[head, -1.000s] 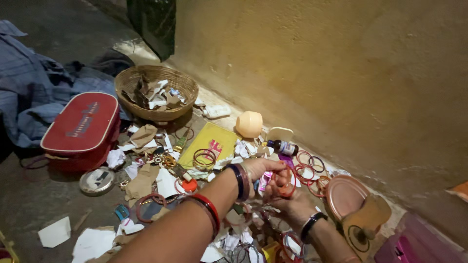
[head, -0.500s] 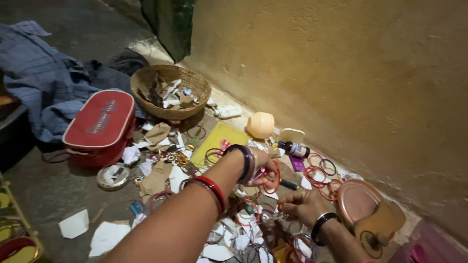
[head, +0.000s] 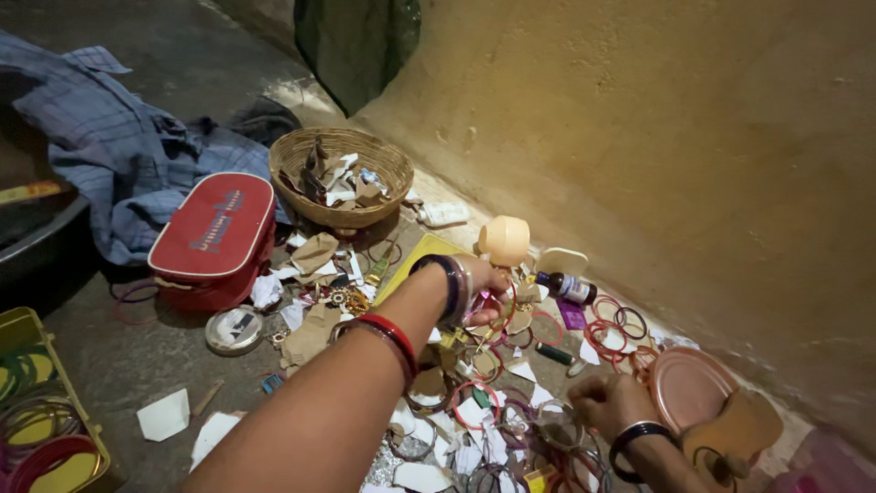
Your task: The person sorts through a cluttered pile of small items on the floor, including bangles, jewelry, paper scraps, and plastic containers. They pick up and move items into a nearby basket and a red tin box.
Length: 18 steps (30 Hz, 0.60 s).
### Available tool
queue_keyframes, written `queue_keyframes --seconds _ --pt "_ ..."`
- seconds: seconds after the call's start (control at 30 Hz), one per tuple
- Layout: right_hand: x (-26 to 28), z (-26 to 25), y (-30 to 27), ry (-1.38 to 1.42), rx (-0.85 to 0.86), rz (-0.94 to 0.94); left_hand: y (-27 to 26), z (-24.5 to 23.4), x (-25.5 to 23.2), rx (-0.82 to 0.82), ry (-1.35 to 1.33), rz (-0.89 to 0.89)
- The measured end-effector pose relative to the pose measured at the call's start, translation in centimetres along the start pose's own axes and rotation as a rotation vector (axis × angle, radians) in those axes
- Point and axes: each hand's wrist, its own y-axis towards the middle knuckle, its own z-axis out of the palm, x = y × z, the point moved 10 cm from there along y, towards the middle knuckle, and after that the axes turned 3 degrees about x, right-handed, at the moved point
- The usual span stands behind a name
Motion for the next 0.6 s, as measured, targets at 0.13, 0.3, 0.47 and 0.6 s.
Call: queue_keyframes --seconds 0.13,0.3,0.47,0.6 --pt "1.7 -1.3 -0.2 -0.129 -0.053 -0.075 0.2 0.5 0.6 0.141 -0.241 0.039" --pt "3.9 0.0 -1.4 0.015 -0.021 0.025 -1.8 2.8 -0.2 0.300 -0.416 0.140" --pt "4.2 0.8 -0.3 0.245 -0.001 -0.005 -5.4 5.7 -0.4 0.461 -0.503 0.106" --pt "4.1 0.8 -0.2 0.465 -0.016 0.068 -7.6 6.8 0.0 0.517 -0.510 0.058"
